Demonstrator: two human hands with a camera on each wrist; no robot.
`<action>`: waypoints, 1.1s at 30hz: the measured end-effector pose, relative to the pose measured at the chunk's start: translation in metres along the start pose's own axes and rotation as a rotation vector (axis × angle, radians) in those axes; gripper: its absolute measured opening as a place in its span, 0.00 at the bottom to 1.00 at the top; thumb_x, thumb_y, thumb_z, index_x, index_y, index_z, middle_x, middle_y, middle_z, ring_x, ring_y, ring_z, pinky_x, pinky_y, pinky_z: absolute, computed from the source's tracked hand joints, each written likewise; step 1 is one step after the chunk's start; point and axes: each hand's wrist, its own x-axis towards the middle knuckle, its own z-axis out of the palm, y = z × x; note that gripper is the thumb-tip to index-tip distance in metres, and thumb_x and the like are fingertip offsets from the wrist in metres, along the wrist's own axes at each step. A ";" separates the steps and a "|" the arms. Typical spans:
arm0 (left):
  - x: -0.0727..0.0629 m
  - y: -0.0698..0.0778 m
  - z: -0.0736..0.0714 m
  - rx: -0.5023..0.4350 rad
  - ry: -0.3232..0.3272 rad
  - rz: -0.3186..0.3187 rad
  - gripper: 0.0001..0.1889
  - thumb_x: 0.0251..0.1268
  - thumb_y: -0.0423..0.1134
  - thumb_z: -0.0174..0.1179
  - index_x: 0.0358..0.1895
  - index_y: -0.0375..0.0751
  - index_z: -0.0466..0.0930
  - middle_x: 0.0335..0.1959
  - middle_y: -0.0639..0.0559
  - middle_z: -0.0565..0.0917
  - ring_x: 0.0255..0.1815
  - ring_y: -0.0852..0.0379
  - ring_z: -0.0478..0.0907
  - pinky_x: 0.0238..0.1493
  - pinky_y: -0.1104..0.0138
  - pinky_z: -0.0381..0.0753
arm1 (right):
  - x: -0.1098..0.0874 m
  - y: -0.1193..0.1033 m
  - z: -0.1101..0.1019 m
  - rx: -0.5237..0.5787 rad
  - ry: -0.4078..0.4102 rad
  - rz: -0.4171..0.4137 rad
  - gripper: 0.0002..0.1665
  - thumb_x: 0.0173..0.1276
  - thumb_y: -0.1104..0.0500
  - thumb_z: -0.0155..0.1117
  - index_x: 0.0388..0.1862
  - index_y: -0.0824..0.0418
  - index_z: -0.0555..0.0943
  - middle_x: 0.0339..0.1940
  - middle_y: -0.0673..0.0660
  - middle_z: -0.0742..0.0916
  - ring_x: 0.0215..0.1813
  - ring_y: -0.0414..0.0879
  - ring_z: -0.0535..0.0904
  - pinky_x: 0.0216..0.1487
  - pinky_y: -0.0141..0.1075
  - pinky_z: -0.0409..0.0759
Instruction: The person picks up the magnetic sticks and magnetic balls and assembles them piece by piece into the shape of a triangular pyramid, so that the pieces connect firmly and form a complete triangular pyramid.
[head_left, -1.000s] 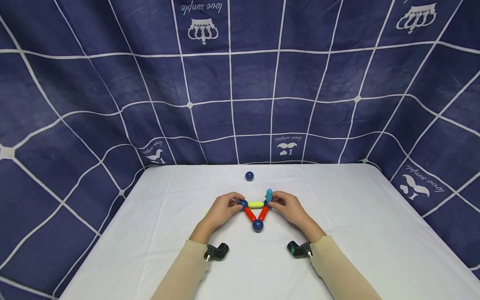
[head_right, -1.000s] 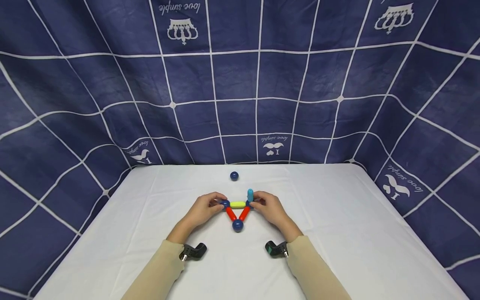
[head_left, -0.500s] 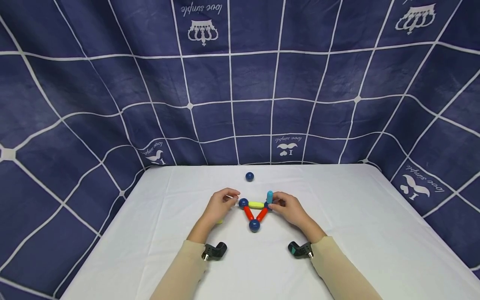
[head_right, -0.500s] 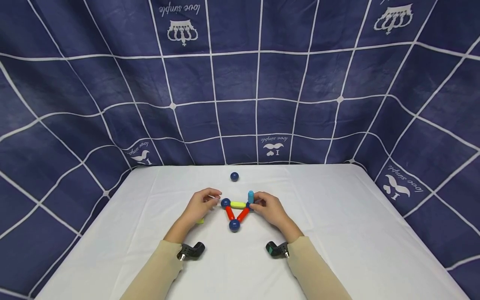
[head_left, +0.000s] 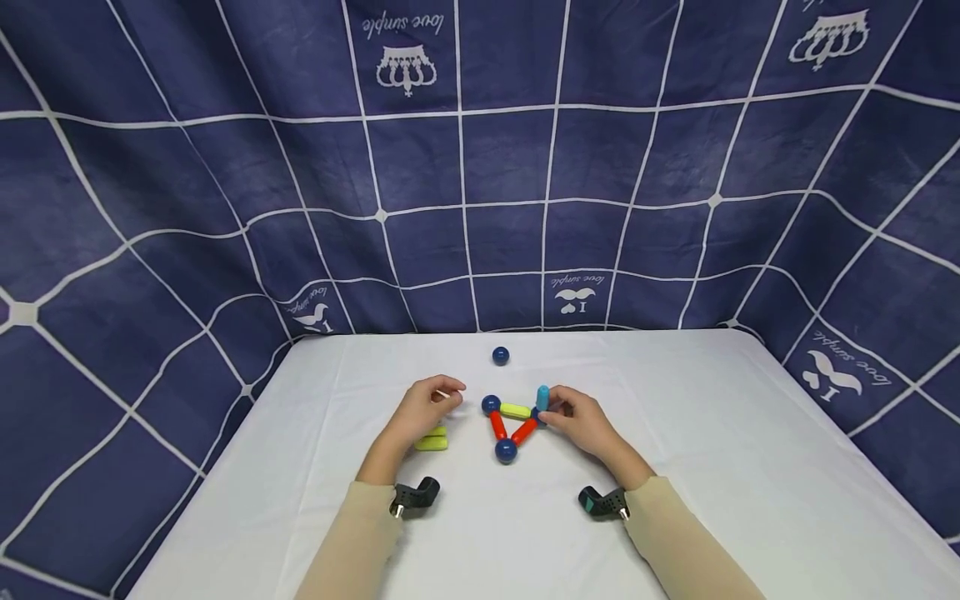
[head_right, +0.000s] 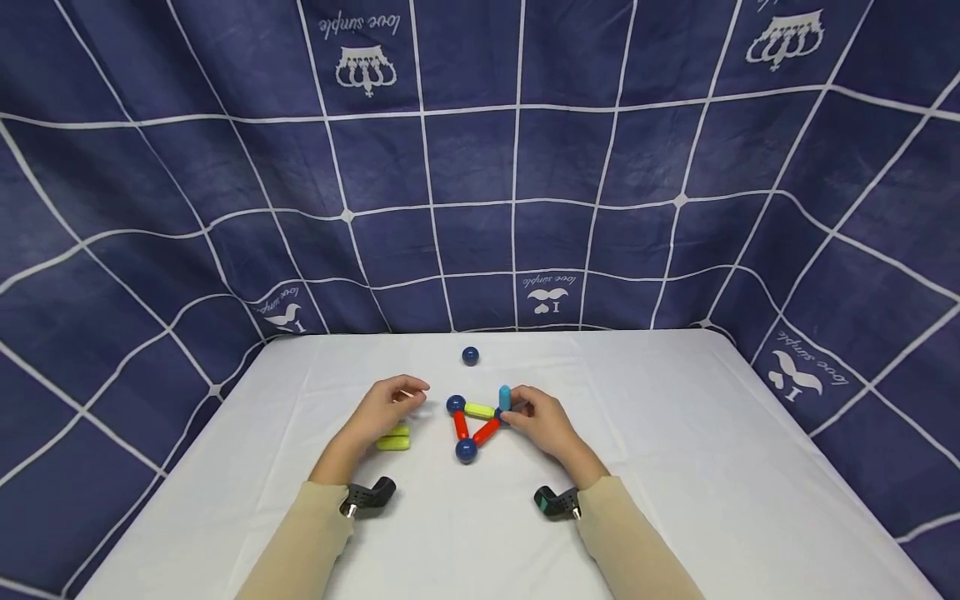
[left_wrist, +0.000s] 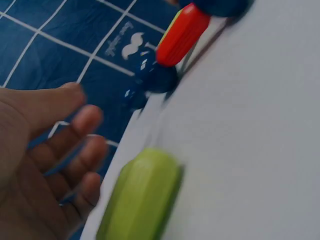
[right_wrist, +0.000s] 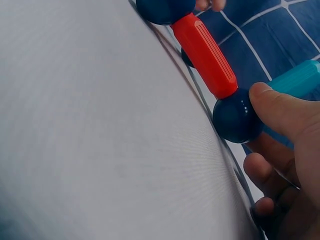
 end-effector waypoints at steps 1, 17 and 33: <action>-0.001 -0.001 -0.004 0.039 -0.026 -0.003 0.11 0.67 0.37 0.64 0.51 0.44 0.85 0.42 0.52 0.86 0.38 0.56 0.79 0.39 0.67 0.77 | 0.000 0.000 0.000 0.002 0.002 0.003 0.11 0.64 0.55 0.73 0.43 0.52 0.82 0.34 0.50 0.84 0.33 0.43 0.72 0.35 0.31 0.70; -0.013 -0.019 -0.041 0.173 -0.260 0.003 0.10 0.60 0.35 0.69 0.45 0.39 0.87 0.38 0.51 0.87 0.38 0.59 0.77 0.46 0.65 0.76 | -0.013 -0.006 0.007 0.028 0.000 0.019 0.14 0.61 0.54 0.76 0.43 0.52 0.81 0.33 0.50 0.82 0.32 0.43 0.70 0.32 0.30 0.67; -0.016 -0.019 -0.041 0.271 -0.257 -0.012 0.09 0.69 0.31 0.59 0.46 0.40 0.87 0.39 0.52 0.85 0.41 0.59 0.77 0.51 0.60 0.77 | -0.016 -0.007 0.005 0.043 -0.032 -0.042 0.12 0.63 0.55 0.73 0.46 0.47 0.87 0.40 0.47 0.84 0.37 0.42 0.73 0.38 0.30 0.72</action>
